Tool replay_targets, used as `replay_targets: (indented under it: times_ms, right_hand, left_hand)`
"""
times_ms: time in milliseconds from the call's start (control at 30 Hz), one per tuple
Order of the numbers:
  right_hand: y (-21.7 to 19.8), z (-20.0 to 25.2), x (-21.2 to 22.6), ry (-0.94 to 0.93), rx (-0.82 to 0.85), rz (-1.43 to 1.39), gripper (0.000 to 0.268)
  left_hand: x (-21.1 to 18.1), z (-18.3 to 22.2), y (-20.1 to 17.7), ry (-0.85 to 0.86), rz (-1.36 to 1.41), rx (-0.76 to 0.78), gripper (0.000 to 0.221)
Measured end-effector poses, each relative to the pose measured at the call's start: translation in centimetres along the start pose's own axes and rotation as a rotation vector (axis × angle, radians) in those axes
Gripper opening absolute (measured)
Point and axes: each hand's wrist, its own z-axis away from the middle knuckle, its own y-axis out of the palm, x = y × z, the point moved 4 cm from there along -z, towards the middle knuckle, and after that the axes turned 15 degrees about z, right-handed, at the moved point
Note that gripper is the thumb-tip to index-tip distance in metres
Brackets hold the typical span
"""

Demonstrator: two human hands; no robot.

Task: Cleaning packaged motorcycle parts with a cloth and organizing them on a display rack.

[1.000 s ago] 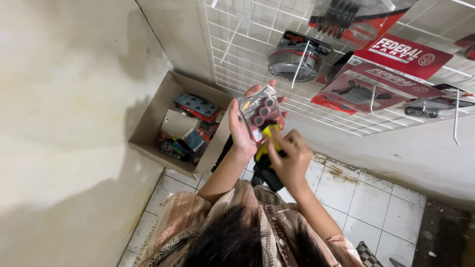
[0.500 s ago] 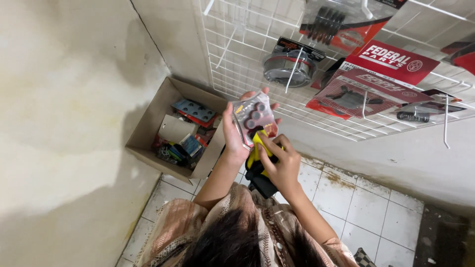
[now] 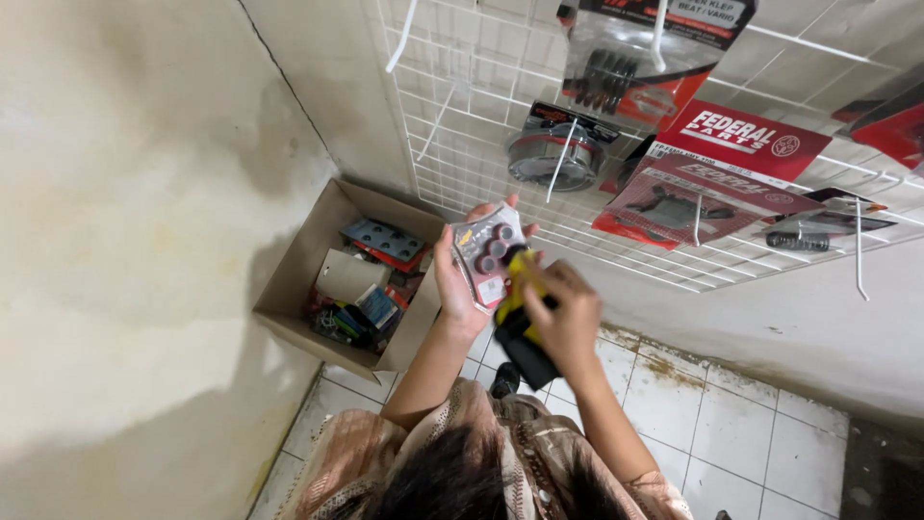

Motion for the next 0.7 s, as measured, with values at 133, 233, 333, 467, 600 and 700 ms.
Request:
replay_targets:
  times_ms: [133,233,333,467,600,700]
  right_hand:
    - [-3.7,-0.4,3.3,0.032,-0.004,0.088,0.022]
    - [-2.5,1.4,4.2,-0.006,0.063,0.115,0.021]
    - [-2.1,0.9,4.4,-0.046,0.032,0.039,0.025]
    - [-3.0,-0.2,3.3,-0.028,0.013,-0.099,0.025]
    - [-2.6,2.0,3.6,-0.040,-0.005,-0.092,0.028]
    - [-2.1,1.9,3.6,-0.035,0.017,-0.134,0.024]
  left_hand:
    - [-0.7,0.1,0.7,0.048,-0.042,0.008,0.053]
    - [-0.4,0.2,0.5,0.090,-0.015,0.015,0.053]
    - [0.4,0.4,0.3,0.079,0.012,-0.029,0.053]
    - [0.5,1.0,0.9,0.089,0.047,-0.017,0.055]
    - [0.7,1.0,1.1,0.104,0.045,-0.017,0.054]
    - [1.5,1.3,1.6,0.090,0.010,0.004,0.054]
